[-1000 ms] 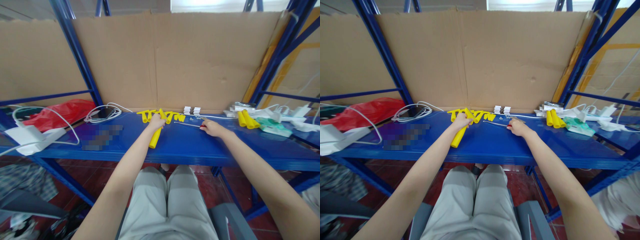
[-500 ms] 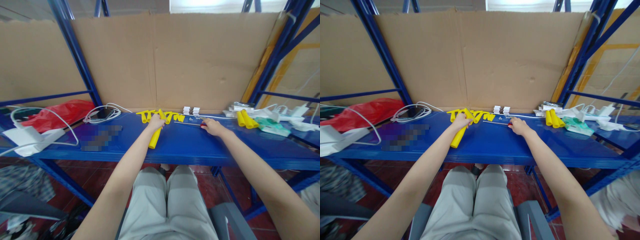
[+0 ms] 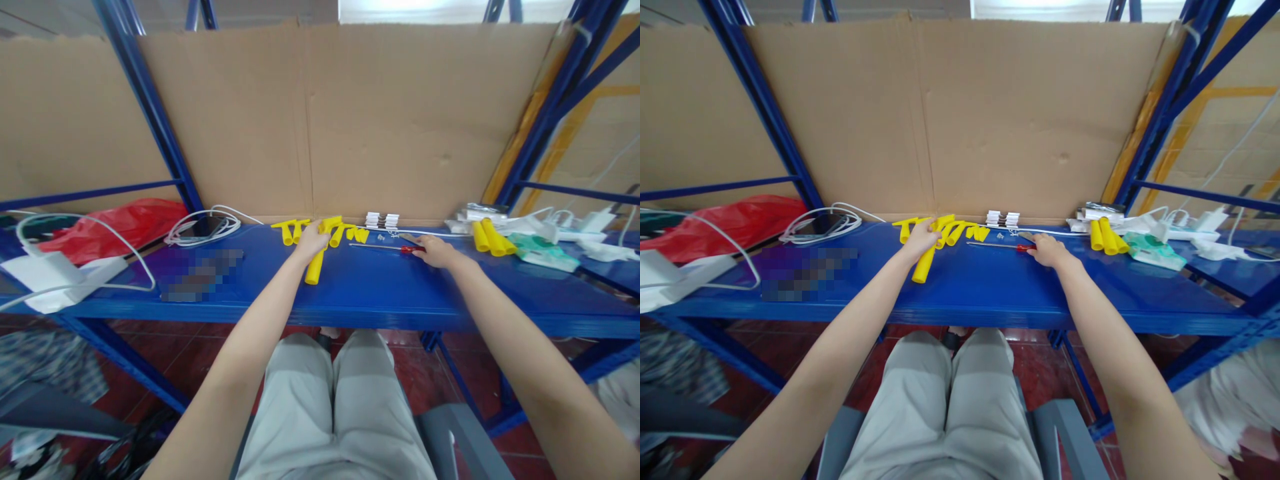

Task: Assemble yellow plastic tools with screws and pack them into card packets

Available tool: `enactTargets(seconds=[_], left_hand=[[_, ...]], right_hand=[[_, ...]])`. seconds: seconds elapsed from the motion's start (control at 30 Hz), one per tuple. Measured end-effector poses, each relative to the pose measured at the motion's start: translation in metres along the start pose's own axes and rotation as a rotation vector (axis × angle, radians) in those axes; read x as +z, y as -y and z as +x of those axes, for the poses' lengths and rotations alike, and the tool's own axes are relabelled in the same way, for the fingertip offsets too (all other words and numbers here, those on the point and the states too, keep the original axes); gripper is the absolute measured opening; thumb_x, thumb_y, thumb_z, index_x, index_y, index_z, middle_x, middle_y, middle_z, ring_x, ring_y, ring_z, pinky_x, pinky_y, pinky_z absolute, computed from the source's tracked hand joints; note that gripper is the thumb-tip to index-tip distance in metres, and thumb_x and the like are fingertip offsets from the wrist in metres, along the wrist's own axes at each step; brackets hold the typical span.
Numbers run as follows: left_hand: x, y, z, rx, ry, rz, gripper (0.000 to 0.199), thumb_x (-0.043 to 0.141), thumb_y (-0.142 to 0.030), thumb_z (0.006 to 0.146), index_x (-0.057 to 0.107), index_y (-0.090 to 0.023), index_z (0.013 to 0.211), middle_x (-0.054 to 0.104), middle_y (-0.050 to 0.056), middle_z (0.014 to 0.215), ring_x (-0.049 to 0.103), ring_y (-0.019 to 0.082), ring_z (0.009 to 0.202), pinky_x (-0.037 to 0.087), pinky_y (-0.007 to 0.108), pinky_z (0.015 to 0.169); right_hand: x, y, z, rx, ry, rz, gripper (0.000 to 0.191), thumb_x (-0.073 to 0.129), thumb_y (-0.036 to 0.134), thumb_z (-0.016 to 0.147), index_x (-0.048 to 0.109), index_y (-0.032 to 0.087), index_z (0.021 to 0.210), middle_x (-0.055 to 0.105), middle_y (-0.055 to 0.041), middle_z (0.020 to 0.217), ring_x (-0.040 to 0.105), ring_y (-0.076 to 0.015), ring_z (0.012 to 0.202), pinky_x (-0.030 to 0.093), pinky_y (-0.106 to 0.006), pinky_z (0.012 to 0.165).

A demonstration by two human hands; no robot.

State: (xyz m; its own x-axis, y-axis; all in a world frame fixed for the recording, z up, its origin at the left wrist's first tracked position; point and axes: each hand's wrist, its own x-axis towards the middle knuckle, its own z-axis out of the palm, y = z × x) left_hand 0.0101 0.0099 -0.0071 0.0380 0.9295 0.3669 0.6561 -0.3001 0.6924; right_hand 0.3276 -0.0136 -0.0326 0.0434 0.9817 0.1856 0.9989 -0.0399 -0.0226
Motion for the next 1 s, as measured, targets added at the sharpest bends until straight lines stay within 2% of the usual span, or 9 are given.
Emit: enactTargets(seconds=[0.07,0.17,0.33,0.47,0.57,0.63,0.73,0.87,1.0], left_hand=[[0.000,0.000,-0.002,0.032,0.017,0.103,0.062,0.054,-0.009,0.074,0.050,-0.008,0.135,0.065,0.013,0.120,0.064,0.021,0.102,0.050,0.029,0.089],[0.000,0.000,-0.006,0.130,0.063,0.218,0.056,0.059,-0.012,0.075,0.056,-0.012,0.130,0.067,0.010,0.117,0.062,0.022,0.107,0.046,0.030,0.095],[0.001,-0.001,-0.010,0.231,0.096,0.298,0.049,0.058,-0.016,0.080,0.058,-0.015,0.129,0.067,0.009,0.120,0.062,0.022,0.109,0.045,0.030,0.096],[0.002,-0.001,-0.010,0.251,0.113,0.350,0.050,0.058,-0.018,0.082,0.056,-0.013,0.131,0.066,0.011,0.122,0.061,0.023,0.110,0.045,0.031,0.096],[0.002,-0.002,-0.011,0.252,0.115,0.354,0.051,0.058,-0.019,0.082,0.055,-0.012,0.133,0.065,0.011,0.123,0.061,0.023,0.110,0.046,0.031,0.096],[0.002,-0.002,-0.011,0.251,0.123,0.342,0.051,0.058,-0.018,0.082,0.054,-0.011,0.133,0.065,0.012,0.123,0.062,0.023,0.110,0.046,0.030,0.095],[0.003,-0.002,-0.011,0.258,0.124,0.327,0.051,0.058,-0.016,0.081,0.055,-0.011,0.132,0.065,0.012,0.123,0.061,0.023,0.111,0.046,0.030,0.096],[0.003,-0.001,-0.011,0.267,0.120,0.315,0.051,0.058,-0.016,0.080,0.056,-0.012,0.131,0.064,0.012,0.124,0.061,0.024,0.111,0.045,0.032,0.098],[0.004,0.000,-0.012,0.263,0.121,0.299,0.050,0.059,-0.015,0.079,0.058,-0.015,0.129,0.066,0.010,0.119,0.060,0.024,0.111,0.045,0.034,0.098]], right_hand=[[-0.003,0.004,-0.003,0.027,-0.003,-0.040,0.042,0.044,0.034,0.091,0.052,0.014,0.128,0.053,-0.0185,0.134,0.051,-0.0316,0.123,0.043,-0.046,0.097],[-0.007,0.008,-0.007,0.053,-0.014,-0.114,0.041,0.043,0.034,0.091,0.051,0.013,0.126,0.054,-0.0190,0.132,0.050,-0.0311,0.123,0.043,-0.045,0.095],[-0.009,0.015,-0.011,0.011,-0.046,-0.174,0.040,0.043,0.029,0.091,0.051,0.011,0.127,0.054,-0.0198,0.133,0.049,-0.0313,0.124,0.042,-0.047,0.096],[-0.006,0.027,-0.012,-0.069,-0.106,-0.203,0.043,0.042,0.027,0.092,0.048,0.015,0.133,0.055,-0.0179,0.133,0.050,-0.0301,0.123,0.040,-0.047,0.098],[-0.006,0.037,-0.009,-0.140,-0.137,-0.207,0.043,0.040,0.026,0.092,0.051,0.011,0.131,0.055,-0.0187,0.134,0.051,-0.0292,0.123,0.040,-0.045,0.099],[-0.009,0.042,-0.004,-0.203,-0.137,-0.197,0.041,0.037,0.025,0.093,0.056,0.012,0.127,0.057,-0.0167,0.133,0.052,-0.0278,0.122,0.041,-0.043,0.098],[-0.013,0.047,0.011,-0.278,-0.105,-0.186,0.042,0.034,0.020,0.093,0.062,0.022,0.125,0.061,-0.0095,0.131,0.054,-0.0260,0.119,0.043,-0.042,0.095],[-0.015,0.053,0.035,-0.198,-0.006,-0.167,0.048,0.040,0.014,0.086,0.062,0.027,0.126,0.059,-0.0069,0.133,0.052,-0.0251,0.122,0.041,-0.041,0.098],[-0.011,0.058,0.053,-0.132,0.066,-0.112,0.051,0.044,0.011,0.081,0.064,0.028,0.126,0.058,-0.0068,0.134,0.051,-0.0261,0.124,0.040,-0.043,0.102]])
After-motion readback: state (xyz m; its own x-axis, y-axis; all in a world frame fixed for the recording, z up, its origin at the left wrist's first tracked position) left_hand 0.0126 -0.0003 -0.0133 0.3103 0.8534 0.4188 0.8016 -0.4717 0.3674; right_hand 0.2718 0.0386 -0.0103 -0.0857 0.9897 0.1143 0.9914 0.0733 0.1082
